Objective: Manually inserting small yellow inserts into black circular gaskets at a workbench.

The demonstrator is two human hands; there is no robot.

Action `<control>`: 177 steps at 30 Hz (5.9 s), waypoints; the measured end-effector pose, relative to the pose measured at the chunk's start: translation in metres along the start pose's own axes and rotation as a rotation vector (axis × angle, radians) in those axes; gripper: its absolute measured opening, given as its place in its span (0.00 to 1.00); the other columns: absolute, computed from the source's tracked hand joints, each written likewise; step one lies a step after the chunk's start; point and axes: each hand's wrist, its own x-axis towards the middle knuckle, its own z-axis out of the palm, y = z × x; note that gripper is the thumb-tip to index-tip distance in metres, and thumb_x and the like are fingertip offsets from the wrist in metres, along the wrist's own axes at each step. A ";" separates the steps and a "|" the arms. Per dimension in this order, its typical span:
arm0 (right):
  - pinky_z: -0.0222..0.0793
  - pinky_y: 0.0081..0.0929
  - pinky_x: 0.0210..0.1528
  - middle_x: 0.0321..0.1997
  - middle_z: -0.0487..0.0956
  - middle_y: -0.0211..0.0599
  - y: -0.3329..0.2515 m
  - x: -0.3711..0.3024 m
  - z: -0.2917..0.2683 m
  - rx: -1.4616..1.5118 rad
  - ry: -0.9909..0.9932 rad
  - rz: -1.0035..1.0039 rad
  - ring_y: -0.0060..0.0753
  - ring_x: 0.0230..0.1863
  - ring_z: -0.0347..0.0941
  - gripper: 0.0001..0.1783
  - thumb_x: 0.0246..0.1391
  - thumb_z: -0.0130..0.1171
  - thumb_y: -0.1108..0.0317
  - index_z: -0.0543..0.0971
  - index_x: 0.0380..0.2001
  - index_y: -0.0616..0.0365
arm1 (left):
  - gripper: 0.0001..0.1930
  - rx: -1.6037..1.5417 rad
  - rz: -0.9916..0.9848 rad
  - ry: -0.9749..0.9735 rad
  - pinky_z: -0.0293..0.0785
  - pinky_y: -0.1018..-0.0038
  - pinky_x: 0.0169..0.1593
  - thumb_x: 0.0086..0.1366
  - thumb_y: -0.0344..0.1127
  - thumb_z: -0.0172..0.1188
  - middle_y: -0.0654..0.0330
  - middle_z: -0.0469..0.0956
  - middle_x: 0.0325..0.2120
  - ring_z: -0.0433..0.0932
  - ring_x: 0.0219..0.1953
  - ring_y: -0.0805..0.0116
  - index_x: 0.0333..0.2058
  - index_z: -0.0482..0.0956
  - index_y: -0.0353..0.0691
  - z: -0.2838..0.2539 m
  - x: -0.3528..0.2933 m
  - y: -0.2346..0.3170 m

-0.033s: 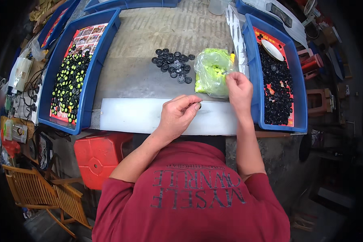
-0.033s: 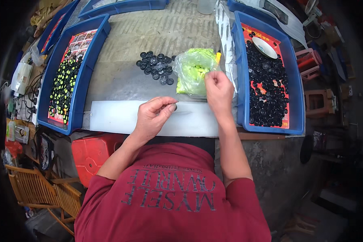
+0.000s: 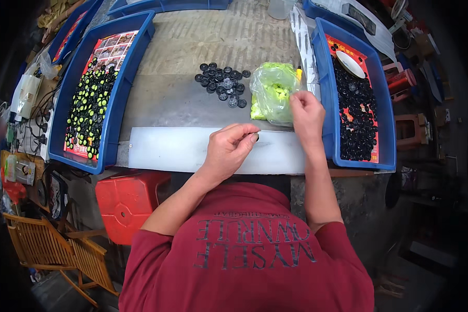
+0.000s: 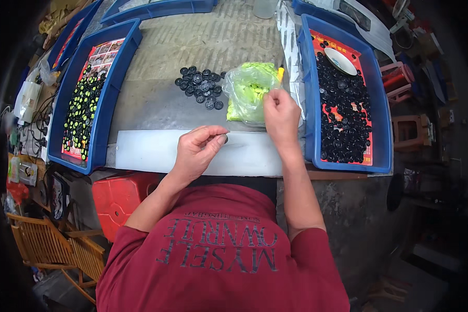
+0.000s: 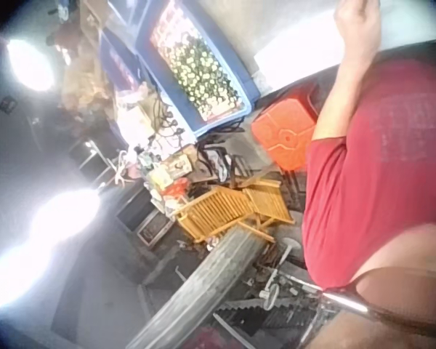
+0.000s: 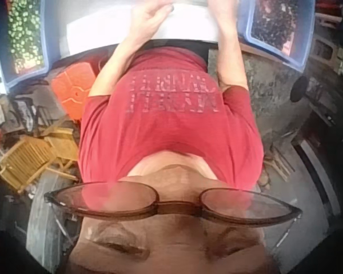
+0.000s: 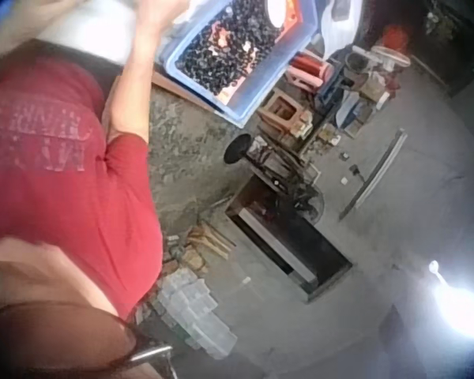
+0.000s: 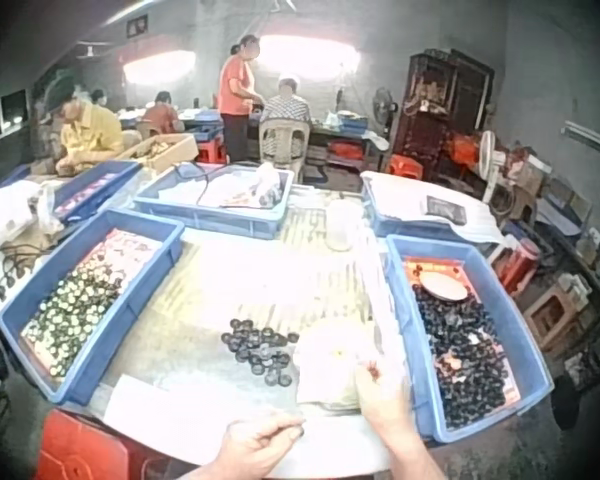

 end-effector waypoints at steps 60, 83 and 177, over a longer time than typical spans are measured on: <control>0.52 0.09 0.23 0.22 0.64 0.20 -0.011 -0.081 0.016 0.717 -0.378 0.207 0.08 0.23 0.54 0.04 0.50 0.47 0.73 0.68 0.26 0.62 | 0.14 -0.333 -0.143 -0.026 0.67 0.84 0.30 0.56 0.24 0.47 0.60 0.68 0.34 0.70 0.30 0.78 0.43 0.68 0.32 -0.001 -0.012 -0.005; 0.54 0.12 0.19 0.18 0.66 0.23 -0.014 -0.083 0.017 0.485 -0.313 0.096 0.10 0.20 0.56 0.06 0.49 0.49 0.71 0.69 0.23 0.63 | 0.13 -0.082 0.017 -0.016 0.68 0.85 0.29 0.52 0.22 0.51 0.62 0.68 0.26 0.68 0.27 0.79 0.39 0.70 0.31 0.001 -0.012 -0.004; 0.57 0.09 0.26 0.22 0.68 0.23 -0.006 -0.087 0.015 0.628 -0.428 0.206 0.10 0.24 0.60 0.06 0.49 0.50 0.71 0.70 0.26 0.64 | 0.09 -0.886 -0.162 0.350 0.70 0.80 0.27 0.52 0.24 0.52 0.57 0.73 0.28 0.73 0.26 0.71 0.35 0.69 0.35 -0.118 0.012 -0.010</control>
